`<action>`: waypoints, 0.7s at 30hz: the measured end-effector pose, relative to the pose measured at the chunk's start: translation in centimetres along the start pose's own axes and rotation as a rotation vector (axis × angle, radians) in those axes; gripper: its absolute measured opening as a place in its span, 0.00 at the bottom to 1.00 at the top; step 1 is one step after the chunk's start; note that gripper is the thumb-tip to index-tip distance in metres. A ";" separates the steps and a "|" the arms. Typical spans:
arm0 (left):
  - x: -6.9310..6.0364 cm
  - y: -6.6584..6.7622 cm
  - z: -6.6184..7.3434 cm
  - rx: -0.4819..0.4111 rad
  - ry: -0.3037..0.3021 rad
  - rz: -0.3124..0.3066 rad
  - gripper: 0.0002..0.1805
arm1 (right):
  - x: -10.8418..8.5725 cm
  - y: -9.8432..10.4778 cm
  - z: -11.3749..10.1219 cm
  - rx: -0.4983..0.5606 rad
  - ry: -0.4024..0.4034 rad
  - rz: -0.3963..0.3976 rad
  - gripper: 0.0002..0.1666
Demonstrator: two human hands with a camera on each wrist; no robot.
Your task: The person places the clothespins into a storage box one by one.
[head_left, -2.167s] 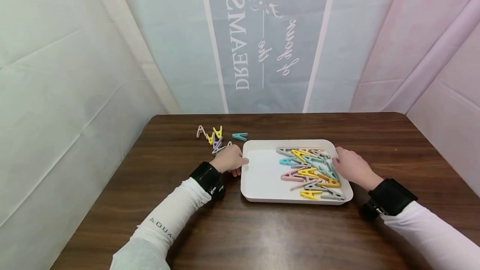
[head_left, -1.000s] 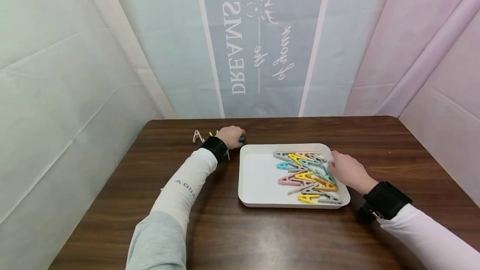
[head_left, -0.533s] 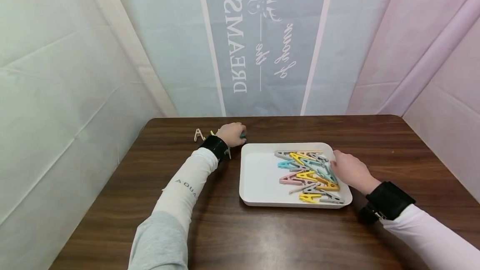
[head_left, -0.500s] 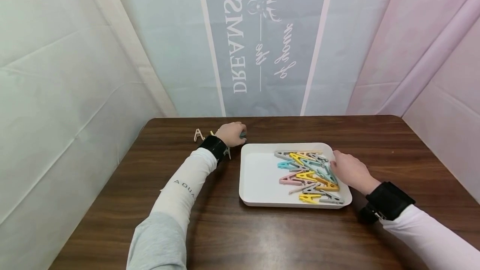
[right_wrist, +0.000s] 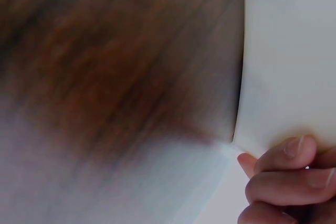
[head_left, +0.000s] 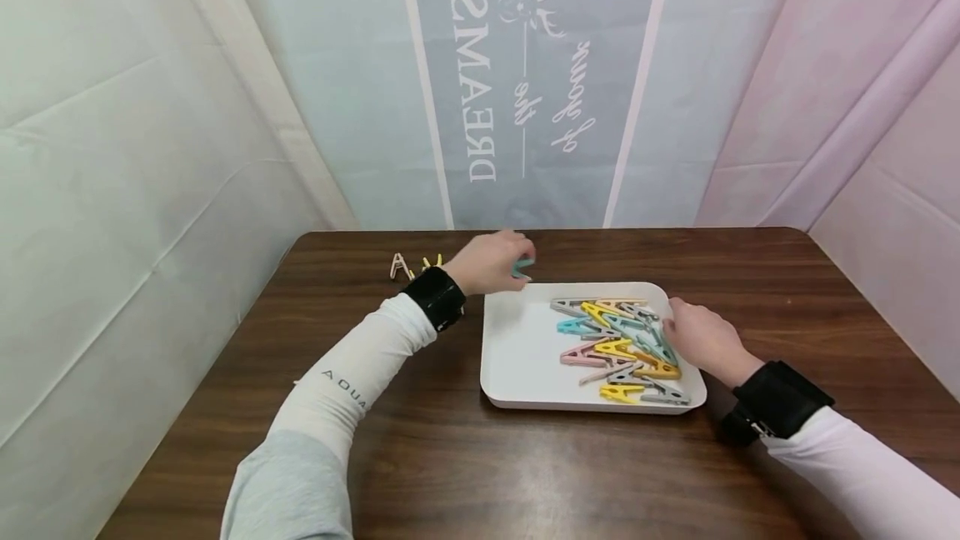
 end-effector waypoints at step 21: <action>4.3 -3.9 7.1 0.168 -0.005 -0.449 0.18 | 0.1 0.2 0.3 -0.010 0.000 -0.005 0.26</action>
Point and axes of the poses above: each hand's wrist, its own x-axis towards the middle knuckle, its own y-axis out of the back of the hand, z = x × y, the point moved 3 cm from there along x, towards the middle knuckle, and after that the axes turned 7 degrees about -z, right-handed, at the moved point
